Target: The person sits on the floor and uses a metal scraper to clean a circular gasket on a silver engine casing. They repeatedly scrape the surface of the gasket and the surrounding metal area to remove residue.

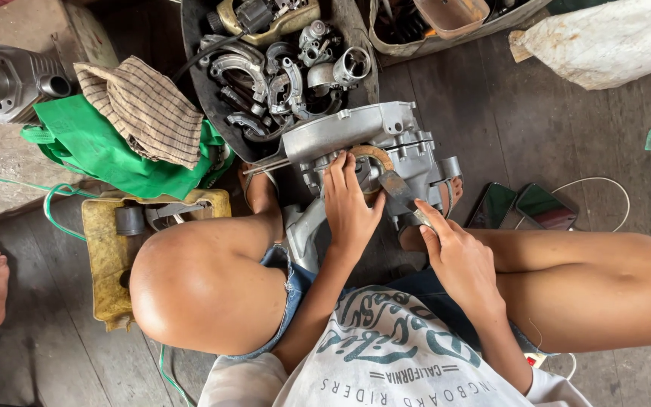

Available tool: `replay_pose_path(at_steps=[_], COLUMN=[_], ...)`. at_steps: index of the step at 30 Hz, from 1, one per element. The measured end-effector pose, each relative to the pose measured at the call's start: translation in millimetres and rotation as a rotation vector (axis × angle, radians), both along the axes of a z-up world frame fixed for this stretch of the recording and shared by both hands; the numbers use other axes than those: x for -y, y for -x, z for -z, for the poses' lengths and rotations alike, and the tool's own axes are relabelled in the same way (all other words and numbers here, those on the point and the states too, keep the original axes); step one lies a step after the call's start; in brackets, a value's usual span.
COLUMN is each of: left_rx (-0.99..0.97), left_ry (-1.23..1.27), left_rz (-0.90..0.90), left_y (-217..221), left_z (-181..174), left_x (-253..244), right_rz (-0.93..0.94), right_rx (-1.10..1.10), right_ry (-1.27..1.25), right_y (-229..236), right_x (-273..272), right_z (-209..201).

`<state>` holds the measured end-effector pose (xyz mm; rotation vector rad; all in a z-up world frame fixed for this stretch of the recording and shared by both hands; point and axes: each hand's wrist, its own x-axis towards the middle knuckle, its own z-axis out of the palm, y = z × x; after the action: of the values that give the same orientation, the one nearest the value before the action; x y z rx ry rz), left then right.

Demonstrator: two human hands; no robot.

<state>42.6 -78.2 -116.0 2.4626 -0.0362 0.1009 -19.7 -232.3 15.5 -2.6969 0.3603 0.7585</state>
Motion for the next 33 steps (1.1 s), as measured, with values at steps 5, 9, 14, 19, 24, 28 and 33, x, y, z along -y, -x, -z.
replay_pose_path(at_steps=[5, 9, 14, 19, 24, 28, 33], left_rx=[-0.026, -0.040, -0.027, -0.001, -0.056, -0.065, -0.094], left_ry=[-0.124, -0.075, -0.033, -0.078, -0.087, -0.051, -0.066], left_rz=[0.024, 0.021, -0.011, -0.065, -0.066, -0.072, -0.084], left_y=[-0.8, -1.8, -2.7, -2.3, -3.8, -9.5, -7.9], left_z=[-3.5, -6.3, -7.3, 1.0, 6.5, 5.1, -3.8], left_x=[-1.9, -1.8, -1.4, -1.7, -3.3, -7.9, -4.6], right_rz=[-0.066, -0.140, -0.153, -0.179, -0.162, -0.186, -0.212], right_rx=[0.031, 0.052, 0.034, -0.010, -0.017, 0.033, 0.004], right_ry=[0.089, 0.171, 0.188, 0.233, 0.217, 0.220, 0.235], right_y=[-0.5, -0.7, -2.6, -4.0, -10.2, -16.1, -16.3], right_x=[-1.0, -4.5, -10.0, -12.2, -16.6, -17.8, -5.4], right_z=[3.4, 4.2, 3.3, 7.3, 22.9, 22.8, 18.5])
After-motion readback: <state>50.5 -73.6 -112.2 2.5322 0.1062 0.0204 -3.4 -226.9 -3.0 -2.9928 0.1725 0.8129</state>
